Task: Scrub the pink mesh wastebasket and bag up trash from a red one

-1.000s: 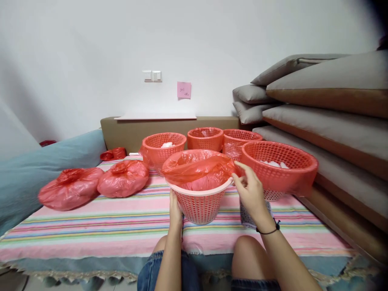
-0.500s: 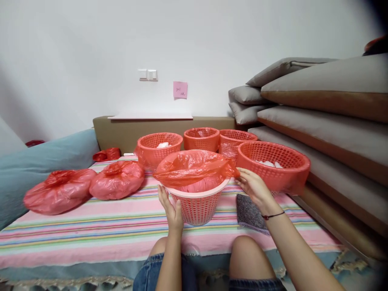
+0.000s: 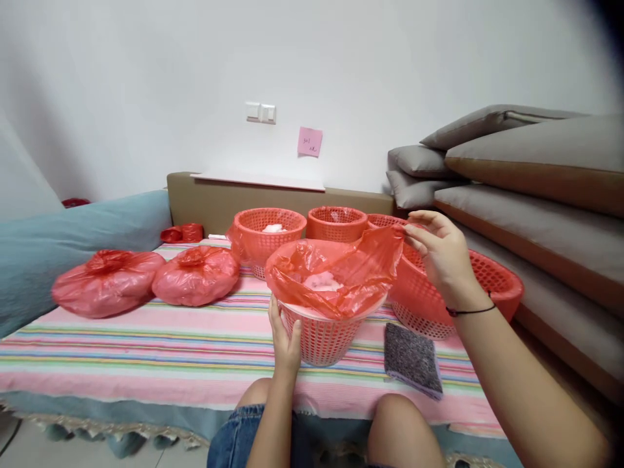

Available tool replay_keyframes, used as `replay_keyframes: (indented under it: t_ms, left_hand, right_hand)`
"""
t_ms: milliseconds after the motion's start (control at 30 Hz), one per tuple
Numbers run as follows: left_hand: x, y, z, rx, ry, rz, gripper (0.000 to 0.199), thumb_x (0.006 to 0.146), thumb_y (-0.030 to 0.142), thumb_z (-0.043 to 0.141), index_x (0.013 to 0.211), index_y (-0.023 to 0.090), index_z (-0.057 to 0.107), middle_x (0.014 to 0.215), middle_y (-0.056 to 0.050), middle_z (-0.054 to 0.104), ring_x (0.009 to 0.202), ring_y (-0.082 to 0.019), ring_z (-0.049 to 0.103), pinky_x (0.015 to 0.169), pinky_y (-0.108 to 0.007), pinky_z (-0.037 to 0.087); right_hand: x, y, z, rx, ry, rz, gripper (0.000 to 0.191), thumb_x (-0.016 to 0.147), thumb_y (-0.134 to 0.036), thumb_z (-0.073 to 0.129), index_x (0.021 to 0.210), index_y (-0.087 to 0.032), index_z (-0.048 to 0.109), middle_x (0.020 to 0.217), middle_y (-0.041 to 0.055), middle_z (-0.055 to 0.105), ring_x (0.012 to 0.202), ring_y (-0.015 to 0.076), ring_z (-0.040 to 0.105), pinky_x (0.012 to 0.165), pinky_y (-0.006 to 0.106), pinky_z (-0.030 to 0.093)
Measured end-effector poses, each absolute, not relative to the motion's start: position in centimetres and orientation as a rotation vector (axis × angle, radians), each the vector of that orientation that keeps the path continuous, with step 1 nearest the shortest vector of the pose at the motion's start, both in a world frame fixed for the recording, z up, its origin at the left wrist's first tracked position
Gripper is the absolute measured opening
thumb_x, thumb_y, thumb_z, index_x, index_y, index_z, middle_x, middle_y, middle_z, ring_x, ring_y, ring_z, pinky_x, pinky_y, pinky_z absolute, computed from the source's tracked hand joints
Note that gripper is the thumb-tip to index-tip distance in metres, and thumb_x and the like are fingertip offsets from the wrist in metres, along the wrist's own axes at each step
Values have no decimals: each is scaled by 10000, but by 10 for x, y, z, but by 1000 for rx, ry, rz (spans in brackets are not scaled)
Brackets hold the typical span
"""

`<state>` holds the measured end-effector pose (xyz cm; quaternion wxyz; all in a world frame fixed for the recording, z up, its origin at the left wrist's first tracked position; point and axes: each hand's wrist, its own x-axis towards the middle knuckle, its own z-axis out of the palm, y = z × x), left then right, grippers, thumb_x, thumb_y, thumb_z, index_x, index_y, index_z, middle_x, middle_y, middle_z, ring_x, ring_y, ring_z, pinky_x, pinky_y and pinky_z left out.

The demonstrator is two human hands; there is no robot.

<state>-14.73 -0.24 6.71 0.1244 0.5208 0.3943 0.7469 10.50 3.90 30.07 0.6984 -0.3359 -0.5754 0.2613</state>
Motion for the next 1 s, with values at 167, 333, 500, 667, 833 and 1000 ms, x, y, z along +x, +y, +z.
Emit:
replay_keyframes:
  t_ms: [167,333,500,667,833,1000]
  left_hand:
    - [-148,-4,67,1444,1149,2169,717,913,496,555,1541,276,288,1608,-111,305,1489,-280,271,1211,-467,229]
    - [-148,-6,66,1399,1151,2144,725,899,518,566,1529,263,315,1593,-124,332,1479,-293,295,1215,-476,222]
    - [-149,-8,64,1415,1147,2135,697,928,493,526,1540,267,280,1626,-118,265,1484,-293,283,1215,-488,229]
    - [-151,-10,58,1384,1118,2096,694,912,500,551,1524,275,314,1608,-119,305,1458,-306,332,1198,-499,266]
    - [-155,-14,54,1435,1116,2034,671,896,498,578,1492,258,387,1559,-130,392,1436,-326,366,1193,-522,268]
    - [-159,-19,56,1580,1185,2001,661,902,416,592,1499,256,359,1568,-133,368,1447,-316,351,1187,-545,270]
  right_hand:
    - [86,17,291,-767,-1870,722,830,596,-489,872,1348,-317,567,1504,64,473,1300,309,521,1048,479,468]
    - [58,-2,256,-832,-2361,493,1159,459,-412,938,1490,-341,413,1628,69,256,1472,374,276,1145,544,347]
    - [42,8,265,-785,-2500,513,574,759,-273,741,1317,-303,609,1377,60,602,1289,290,543,1119,503,391]
    - [31,33,292,-795,-2298,330,486,769,-265,733,1246,-277,639,1216,53,673,1137,263,611,1040,449,442]
    - [-15,42,288,-815,-2415,407,913,670,-406,845,1473,-287,427,986,19,691,837,216,649,792,347,514]
    - [-69,45,278,-778,-2751,387,195,871,-216,618,1055,-204,680,875,29,703,757,179,621,708,275,446]
